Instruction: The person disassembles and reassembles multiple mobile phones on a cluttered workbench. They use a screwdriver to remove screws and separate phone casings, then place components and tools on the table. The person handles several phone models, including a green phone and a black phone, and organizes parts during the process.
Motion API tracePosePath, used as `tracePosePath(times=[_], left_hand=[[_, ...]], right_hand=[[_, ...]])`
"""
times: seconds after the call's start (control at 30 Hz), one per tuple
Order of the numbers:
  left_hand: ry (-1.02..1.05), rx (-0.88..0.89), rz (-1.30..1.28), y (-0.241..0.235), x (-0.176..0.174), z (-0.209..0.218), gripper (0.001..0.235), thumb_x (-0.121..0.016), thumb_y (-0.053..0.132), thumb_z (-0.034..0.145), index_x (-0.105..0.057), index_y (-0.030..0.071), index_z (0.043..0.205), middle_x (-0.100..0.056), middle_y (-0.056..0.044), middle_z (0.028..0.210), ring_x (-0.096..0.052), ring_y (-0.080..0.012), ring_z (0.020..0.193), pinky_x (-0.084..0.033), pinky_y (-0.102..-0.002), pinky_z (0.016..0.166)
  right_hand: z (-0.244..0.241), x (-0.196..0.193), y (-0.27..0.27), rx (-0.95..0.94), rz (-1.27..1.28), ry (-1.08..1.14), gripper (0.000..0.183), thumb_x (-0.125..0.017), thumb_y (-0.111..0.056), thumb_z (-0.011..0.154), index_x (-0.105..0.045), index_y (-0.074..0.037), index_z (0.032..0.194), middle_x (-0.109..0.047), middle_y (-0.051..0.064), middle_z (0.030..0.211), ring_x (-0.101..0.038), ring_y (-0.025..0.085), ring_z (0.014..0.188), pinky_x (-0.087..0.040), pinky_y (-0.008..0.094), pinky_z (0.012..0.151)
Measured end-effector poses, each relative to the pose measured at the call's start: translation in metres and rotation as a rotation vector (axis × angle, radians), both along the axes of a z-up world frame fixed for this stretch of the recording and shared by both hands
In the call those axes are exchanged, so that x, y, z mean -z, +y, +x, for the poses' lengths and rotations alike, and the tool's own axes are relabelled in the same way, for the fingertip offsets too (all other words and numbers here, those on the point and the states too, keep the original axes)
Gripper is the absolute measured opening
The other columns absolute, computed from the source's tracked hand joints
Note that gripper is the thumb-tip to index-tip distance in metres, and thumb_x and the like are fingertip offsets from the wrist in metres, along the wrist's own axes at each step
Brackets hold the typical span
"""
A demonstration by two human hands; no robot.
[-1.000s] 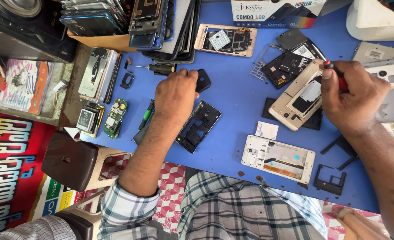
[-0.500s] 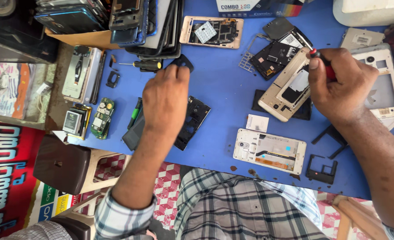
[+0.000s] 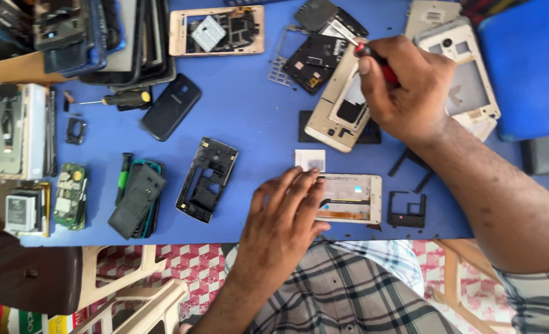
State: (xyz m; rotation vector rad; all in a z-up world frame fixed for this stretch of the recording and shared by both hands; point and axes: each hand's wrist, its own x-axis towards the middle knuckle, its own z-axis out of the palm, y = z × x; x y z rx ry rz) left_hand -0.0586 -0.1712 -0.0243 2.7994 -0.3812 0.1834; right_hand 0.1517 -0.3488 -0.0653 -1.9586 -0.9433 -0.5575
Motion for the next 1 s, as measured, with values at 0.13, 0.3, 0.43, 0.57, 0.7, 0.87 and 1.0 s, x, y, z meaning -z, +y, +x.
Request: tracePosePath(times=[0.13, 0.3, 0.43, 0.57, 0.7, 0.87, 1.0], left_hand=[[-0.011, 0.022, -0.017, 0.008, 0.009, 0.0, 0.072, -0.092, 0.038, 0.068, -0.059, 0.004, 0.122, -0.057, -0.013, 0.134, -0.055, -0.0281, 0.128, -0.043, -0.052, 0.105], [0.053, 0.027, -0.136, 0.013, 0.006, 0.003, 0.073, -0.095, 0.032, 0.064, -0.055, 0.003, 0.118, -0.057, -0.013, 0.127, -0.057, -0.028, 0.119, -0.044, -0.051, 0.096], [0.045, 0.029, -0.172, 0.015, 0.008, 0.001, 0.077, -0.095, 0.031, 0.066, -0.053, 0.002, 0.124, -0.054, -0.017, 0.131, -0.054, -0.0318, 0.115, -0.042, -0.051, 0.093], [-0.043, 0.002, -0.13, 0.021, 0.003, -0.01, 0.082, -0.093, 0.029, 0.066, -0.051, 0.003, 0.131, -0.057, -0.012, 0.137, -0.053, -0.035, 0.12, -0.04, -0.05, 0.091], [-0.086, -0.014, -0.154, 0.038, -0.011, -0.025, 0.081, -0.091, 0.027, 0.068, -0.049, 0.004, 0.134, -0.059, -0.009, 0.137, -0.053, -0.0338, 0.122, -0.037, -0.054, 0.096], [-0.115, 0.026, -0.138, 0.052, -0.011, -0.035, 0.081, -0.089, 0.038, 0.073, -0.047, 0.008, 0.135, -0.06, -0.009, 0.136, -0.051, -0.0324, 0.12, -0.034, -0.059, 0.095], [-0.095, 0.137, -0.198, 0.041, 0.0, -0.038, 0.076, -0.088, 0.04, 0.082, -0.046, 0.011, 0.139, -0.059, -0.008, 0.14, -0.052, -0.0295, 0.124, -0.036, -0.056, 0.099]], right_hand=[[0.002, 0.0, -0.001, 0.0, 0.012, 0.002, 0.009, -0.066, -0.004, 0.116, -0.066, 0.003, 0.111, -0.064, 0.009, 0.074, -0.065, 0.015, 0.062, -0.05, 0.03, 0.058], [0.003, -0.013, 0.0, 0.028, 0.032, -0.014, 0.01, -0.065, -0.005, 0.117, -0.065, 0.003, 0.111, -0.065, 0.008, 0.075, -0.065, 0.013, 0.063, -0.051, 0.028, 0.058], [0.004, -0.003, -0.003, 0.068, 0.041, -0.017, 0.011, -0.069, -0.005, 0.115, -0.064, 0.004, 0.11, -0.068, 0.008, 0.078, -0.064, 0.011, 0.063, -0.05, 0.026, 0.057], [0.009, -0.001, -0.013, 0.062, 0.043, -0.08, 0.012, -0.071, -0.003, 0.113, -0.061, 0.002, 0.108, -0.066, 0.01, 0.084, -0.064, 0.013, 0.07, -0.048, 0.026, 0.06], [-0.001, -0.044, -0.045, 0.123, 0.72, 0.432, 0.016, -0.071, -0.001, 0.118, -0.06, 0.001, 0.107, -0.048, 0.006, 0.075, -0.037, 0.013, 0.057, -0.027, 0.026, 0.052], [-0.108, -0.055, -0.085, 0.143, 0.414, 0.615, 0.011, -0.062, -0.009, 0.114, -0.058, 0.002, 0.116, -0.06, 0.008, 0.08, -0.056, 0.015, 0.063, -0.045, 0.025, 0.058], [-0.161, -0.023, -0.077, 0.162, -0.014, 0.708, 0.013, -0.062, -0.01, 0.101, -0.068, 0.002, 0.103, -0.08, 0.011, 0.102, -0.08, 0.015, 0.089, -0.062, 0.026, 0.067]])
